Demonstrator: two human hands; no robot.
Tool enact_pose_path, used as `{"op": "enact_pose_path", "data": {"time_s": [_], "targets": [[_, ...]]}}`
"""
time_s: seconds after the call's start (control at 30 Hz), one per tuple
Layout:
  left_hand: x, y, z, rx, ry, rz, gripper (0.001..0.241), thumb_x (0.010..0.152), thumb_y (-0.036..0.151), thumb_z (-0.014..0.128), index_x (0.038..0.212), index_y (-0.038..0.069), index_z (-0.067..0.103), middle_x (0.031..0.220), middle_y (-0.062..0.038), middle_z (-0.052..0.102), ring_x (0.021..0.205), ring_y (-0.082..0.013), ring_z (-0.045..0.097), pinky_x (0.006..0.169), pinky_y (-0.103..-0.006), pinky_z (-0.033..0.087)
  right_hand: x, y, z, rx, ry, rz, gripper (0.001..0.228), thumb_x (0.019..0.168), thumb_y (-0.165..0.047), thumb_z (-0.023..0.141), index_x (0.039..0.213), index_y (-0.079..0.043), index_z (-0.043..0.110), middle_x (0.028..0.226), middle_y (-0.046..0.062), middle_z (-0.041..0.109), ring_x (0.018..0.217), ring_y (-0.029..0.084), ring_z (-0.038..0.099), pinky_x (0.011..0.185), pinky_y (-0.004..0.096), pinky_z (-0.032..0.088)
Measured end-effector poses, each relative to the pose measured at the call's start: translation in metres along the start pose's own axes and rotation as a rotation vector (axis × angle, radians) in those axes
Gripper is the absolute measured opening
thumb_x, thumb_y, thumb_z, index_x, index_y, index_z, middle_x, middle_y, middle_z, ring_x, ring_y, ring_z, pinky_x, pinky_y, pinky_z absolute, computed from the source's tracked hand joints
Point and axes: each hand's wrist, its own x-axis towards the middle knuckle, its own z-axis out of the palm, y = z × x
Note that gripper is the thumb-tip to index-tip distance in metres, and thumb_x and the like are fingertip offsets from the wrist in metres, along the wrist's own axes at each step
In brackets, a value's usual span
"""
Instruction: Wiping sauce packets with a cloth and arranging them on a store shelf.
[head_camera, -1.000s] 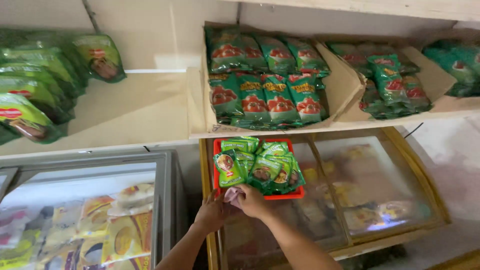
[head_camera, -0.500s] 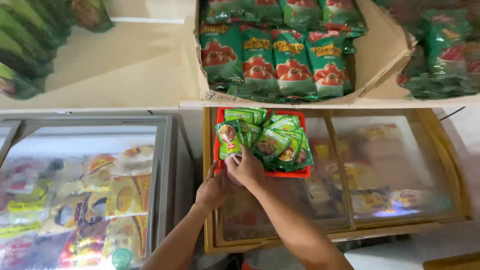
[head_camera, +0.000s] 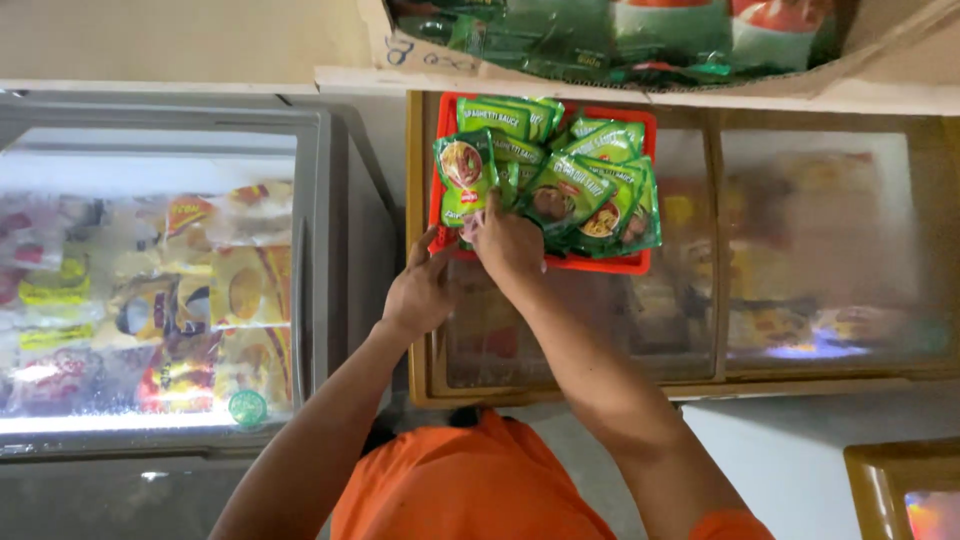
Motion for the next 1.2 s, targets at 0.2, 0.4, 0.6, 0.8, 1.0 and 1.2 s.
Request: {"op": "enact_pose_path", "data": {"time_s": [0.2, 0.4, 0.6, 0.8, 1.0, 1.2], "targets": [[0.000, 0.015, -0.010, -0.019, -0.015, -0.080, 0.056, 0.085, 0.023, 0.064, 0.141, 0.019, 0.058, 0.161, -0.013, 0.036, 0.125, -0.0405, 0.058, 0.098, -0.0493, 0.053, -0.001, 0.001, 0.002, 0.269, 0.176, 0.135, 0.059, 0.103, -0.047, 0.060, 0.139, -0.004, 0.043, 0.083, 0.027, 0.071, 0.074, 0.047, 0.069, 0.064, 0.056, 0.055], [-0.001, 0.015, -0.010, -0.050, -0.001, -0.037, 0.058, 0.084, 0.019, 0.063, 0.141, 0.016, 0.057, 0.160, -0.015, 0.036, 0.126, -0.0411, 0.057, 0.099, -0.0488, 0.052, 0.003, 0.015, 0.014, 0.489, 0.075, 0.121, 0.034, 0.097, -0.037, 0.069, 0.109, -0.007, 0.058, 0.092, 0.023, 0.073, 0.086, 0.045, 0.070, 0.073, 0.056, 0.054], [0.010, -0.025, 0.007, -0.423, 0.187, -0.195, 0.026, 0.095, 0.009, 0.053, 0.108, 0.010, 0.075, 0.133, -0.020, 0.064, 0.116, -0.0359, 0.066, 0.095, -0.0442, 0.057, -0.016, 0.007, -0.111, 0.437, -0.105, -0.150, 0.019, 0.095, -0.024, 0.071, 0.098, -0.006, 0.066, 0.089, 0.017, 0.074, 0.079, 0.037, 0.071, 0.070, 0.047, 0.053], [0.042, -0.067, 0.034, -1.830, -0.025, -0.205, 0.031, 0.113, 0.030, 0.053, 0.127, 0.004, 0.062, 0.136, -0.014, 0.066, 0.131, -0.0278, 0.062, 0.118, -0.0437, 0.049, -0.040, -0.004, -0.229, 0.410, -0.554, -0.158, 0.013, 0.098, -0.018, 0.063, 0.093, -0.008, 0.070, 0.081, 0.006, 0.079, 0.072, 0.018, 0.076, 0.066, 0.037, 0.056], [0.019, 0.075, -0.069, -1.915, -0.993, -0.429, 0.079, 0.088, 0.067, 0.048, 0.147, 0.015, 0.047, 0.145, -0.014, 0.058, 0.133, -0.0401, 0.057, 0.112, -0.0567, 0.044, -0.043, 0.017, -0.168, 0.540, 0.208, -0.427, 0.019, 0.104, -0.010, 0.059, 0.120, -0.009, 0.070, 0.109, 0.009, 0.076, 0.091, 0.022, 0.075, 0.076, 0.033, 0.060], [0.013, 0.043, -0.017, -1.943, -0.721, -0.457, 0.066, 0.094, 0.053, 0.047, 0.145, 0.013, 0.058, 0.141, -0.009, 0.064, 0.131, -0.0293, 0.060, 0.117, -0.0514, 0.040, -0.084, -0.029, -0.127, 0.804, 0.425, -0.573, 0.026, 0.107, -0.023, 0.058, 0.129, -0.013, 0.067, 0.139, 0.004, 0.059, 0.134, 0.029, 0.058, 0.118, 0.055, 0.039]]}}
